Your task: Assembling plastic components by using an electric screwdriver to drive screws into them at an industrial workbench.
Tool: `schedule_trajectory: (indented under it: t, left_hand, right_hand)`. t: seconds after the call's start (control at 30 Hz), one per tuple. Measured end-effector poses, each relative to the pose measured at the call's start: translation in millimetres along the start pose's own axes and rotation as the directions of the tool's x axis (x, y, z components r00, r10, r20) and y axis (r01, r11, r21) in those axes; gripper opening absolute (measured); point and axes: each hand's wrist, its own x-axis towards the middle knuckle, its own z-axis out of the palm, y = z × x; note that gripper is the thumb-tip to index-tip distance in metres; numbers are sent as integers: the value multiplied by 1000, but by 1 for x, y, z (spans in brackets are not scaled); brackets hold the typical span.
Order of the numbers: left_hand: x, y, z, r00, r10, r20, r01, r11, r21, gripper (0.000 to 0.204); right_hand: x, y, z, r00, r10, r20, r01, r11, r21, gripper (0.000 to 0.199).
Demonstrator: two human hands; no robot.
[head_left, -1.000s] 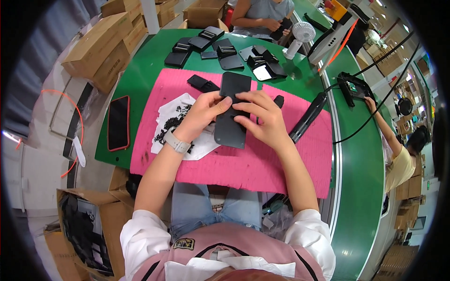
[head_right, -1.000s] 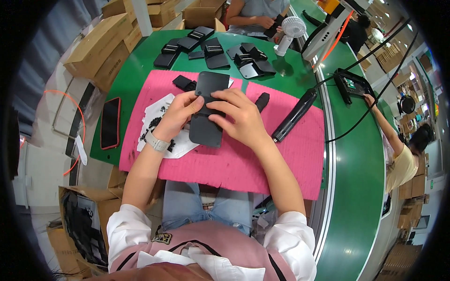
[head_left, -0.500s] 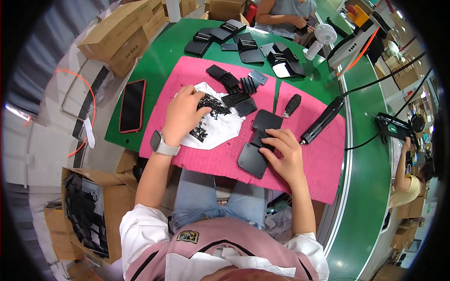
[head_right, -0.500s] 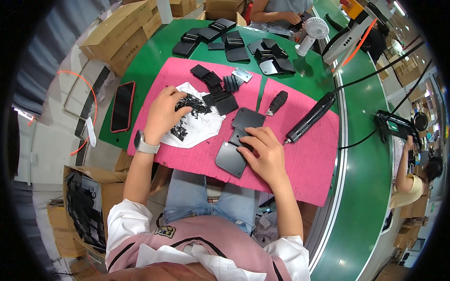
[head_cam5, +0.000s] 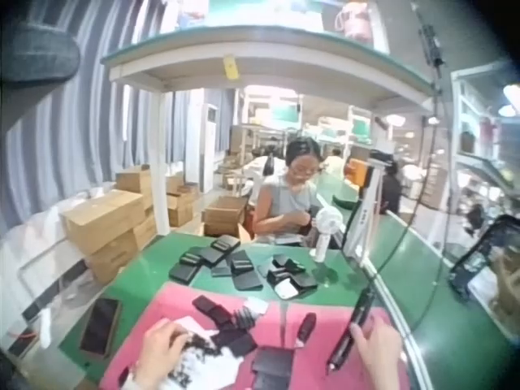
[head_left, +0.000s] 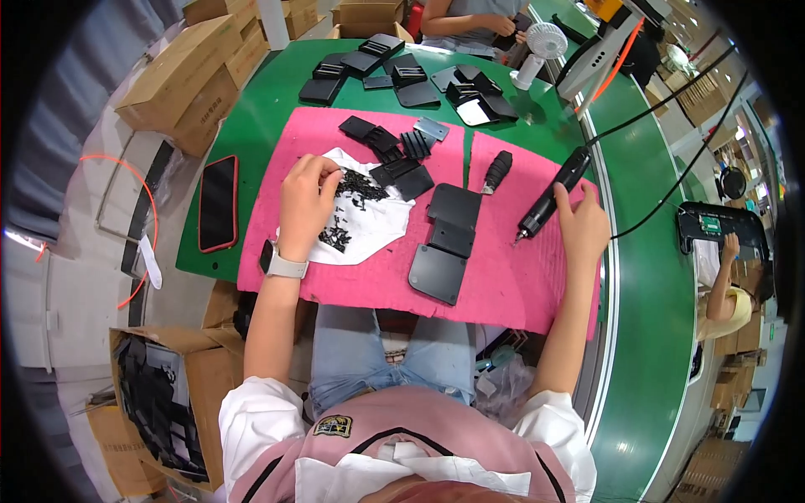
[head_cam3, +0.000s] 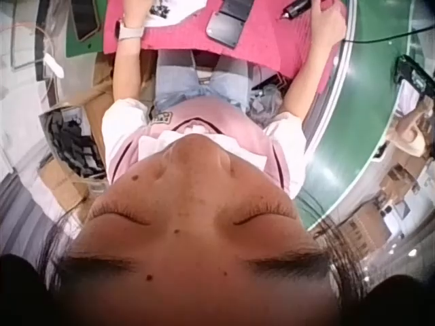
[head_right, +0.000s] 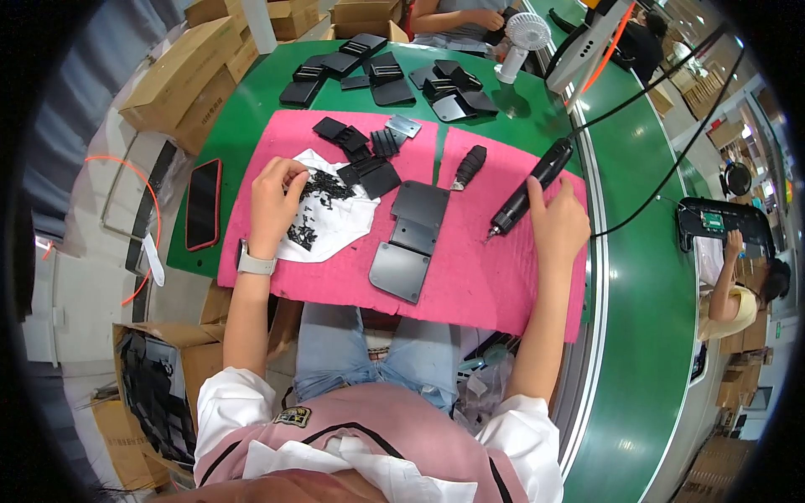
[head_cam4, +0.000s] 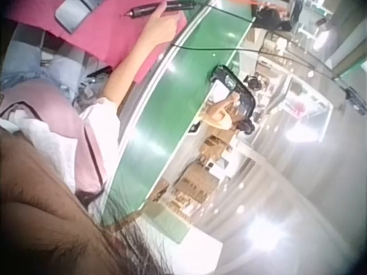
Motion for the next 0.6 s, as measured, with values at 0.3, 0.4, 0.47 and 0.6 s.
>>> schedule_trajectory:
  t: [0.3,0.4,0.47,0.6]
  left_hand:
    - [4,15,5,997,49,63,-44,995,-85,7]
    - [2,8,8,999,42,30,-39,994,-99,5]
    - [1,4,7,1000,-24,15,26,993,-117,6]
    - [2,2,5,1000,-23,0,23,997,-75,6]
  right_hand:
    - [48,7,65,1000,15,-5,-10,865,502,46]
    - [48,-8,54,996,-43,84,-43,588,808,36]
    - [41,-30,30,961,-41,274,-245,337,909,32]
    - [36,-58,-6,953,-170,253,-281,-173,944,36]
